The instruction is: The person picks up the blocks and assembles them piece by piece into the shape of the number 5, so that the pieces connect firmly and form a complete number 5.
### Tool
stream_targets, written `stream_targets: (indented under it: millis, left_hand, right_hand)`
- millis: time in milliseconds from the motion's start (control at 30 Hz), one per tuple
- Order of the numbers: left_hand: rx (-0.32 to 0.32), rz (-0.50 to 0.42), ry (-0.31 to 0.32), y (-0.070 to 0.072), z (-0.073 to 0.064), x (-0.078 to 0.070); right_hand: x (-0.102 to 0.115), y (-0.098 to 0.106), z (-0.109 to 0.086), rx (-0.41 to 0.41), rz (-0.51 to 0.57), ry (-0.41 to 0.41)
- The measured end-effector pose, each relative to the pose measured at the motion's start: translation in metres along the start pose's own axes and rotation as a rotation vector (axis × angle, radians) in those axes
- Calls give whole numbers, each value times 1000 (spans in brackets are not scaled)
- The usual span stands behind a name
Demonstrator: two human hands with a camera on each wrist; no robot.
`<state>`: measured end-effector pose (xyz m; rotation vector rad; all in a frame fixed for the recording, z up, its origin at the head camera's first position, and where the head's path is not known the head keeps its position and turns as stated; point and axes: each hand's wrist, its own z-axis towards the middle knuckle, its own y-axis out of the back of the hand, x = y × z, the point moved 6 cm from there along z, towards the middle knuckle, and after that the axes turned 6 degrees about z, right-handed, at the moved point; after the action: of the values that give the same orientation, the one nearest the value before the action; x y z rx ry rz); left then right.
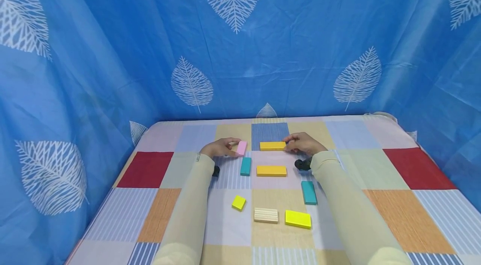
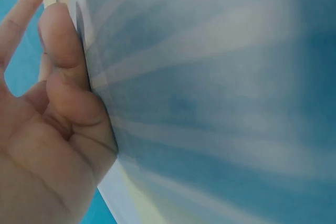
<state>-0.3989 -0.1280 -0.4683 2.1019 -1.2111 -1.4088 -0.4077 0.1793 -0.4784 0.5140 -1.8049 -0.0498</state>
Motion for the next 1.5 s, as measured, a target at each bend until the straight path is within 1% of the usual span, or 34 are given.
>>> stream_targets:
  millis: [167, 300, 400, 567, 633, 867, 1100, 1267, 1400, 1500]
  left_hand:
    - [31, 29, -46, 1, -2, -1]
    - [51, 17, -70, 3, -5, -2]
    - [54, 12, -64, 4, -4, -2]
    - [63, 62, -63, 5, -1, -2]
    - [66, 76, -74, 6, -1, -2]
    - [50, 91, -111, 5, -1, -1]
    - [34, 109, -153, 4, -3, -4]
    - [10, 127, -151, 4, -3, -6]
    - [2, 133, -163, 3, -4, -11]
    - [0, 159, -194, 2, -6, -18]
  right_hand:
    - [-3, 2, 1, 3, -2, -9]
    - [-3, 2, 1, 6, 2, -12]
    - [-3, 1, 0, 19, 4, 2]
    - [-5, 0, 2, 27, 32, 13]
    - [-6, 0, 3, 26, 40, 11]
    - [-4, 0, 3, 27, 47, 3]
    - [-5, -1, 2, 41, 57, 1]
    - [-6, 0, 4, 29, 56, -8]
    - [-6, 1, 5, 33, 50, -4]
    - [-7, 2, 5, 37, 54, -6]
